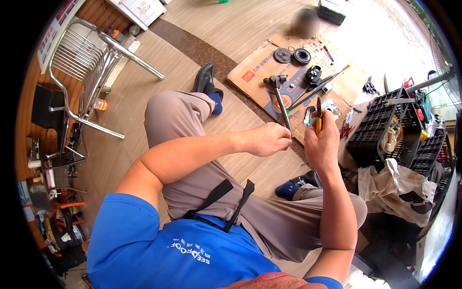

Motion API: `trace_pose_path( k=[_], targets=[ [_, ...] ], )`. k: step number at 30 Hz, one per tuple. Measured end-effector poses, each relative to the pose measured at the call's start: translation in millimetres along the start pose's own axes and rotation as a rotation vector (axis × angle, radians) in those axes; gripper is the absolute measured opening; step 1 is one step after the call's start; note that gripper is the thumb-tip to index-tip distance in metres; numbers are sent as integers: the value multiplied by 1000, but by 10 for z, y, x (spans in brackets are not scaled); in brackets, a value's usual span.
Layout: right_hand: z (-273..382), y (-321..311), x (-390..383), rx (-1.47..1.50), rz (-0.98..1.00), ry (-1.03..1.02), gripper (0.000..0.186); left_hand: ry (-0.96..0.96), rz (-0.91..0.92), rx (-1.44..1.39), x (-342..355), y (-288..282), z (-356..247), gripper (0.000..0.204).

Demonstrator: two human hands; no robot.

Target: The person sits on the floor and uses pliers to manipulate small metal components and gears on a piece of cardboard. They move several small parts around, picking them up and examining them while holding a tool.

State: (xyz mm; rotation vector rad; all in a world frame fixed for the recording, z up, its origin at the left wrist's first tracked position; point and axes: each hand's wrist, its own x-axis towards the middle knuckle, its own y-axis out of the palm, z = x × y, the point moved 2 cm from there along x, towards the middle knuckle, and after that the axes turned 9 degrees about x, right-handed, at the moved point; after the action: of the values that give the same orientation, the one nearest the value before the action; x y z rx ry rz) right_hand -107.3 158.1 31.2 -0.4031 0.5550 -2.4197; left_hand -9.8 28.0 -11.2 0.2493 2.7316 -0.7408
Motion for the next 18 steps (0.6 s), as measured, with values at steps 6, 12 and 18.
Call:
trace_pose_path(
  k=[6, 12, 18],
  targets=[
    [15, 10, 8, -16, 31, 21, 24, -13, 2, 15, -4, 2, 28, 29],
    [6, 0, 14, -22, 29, 8, 24, -25, -28, 41, -22, -5, 0, 26],
    [-16, -13, 4, -34, 16, -1, 24, -4, -39, 63, -18, 11, 7, 26]
  ],
)
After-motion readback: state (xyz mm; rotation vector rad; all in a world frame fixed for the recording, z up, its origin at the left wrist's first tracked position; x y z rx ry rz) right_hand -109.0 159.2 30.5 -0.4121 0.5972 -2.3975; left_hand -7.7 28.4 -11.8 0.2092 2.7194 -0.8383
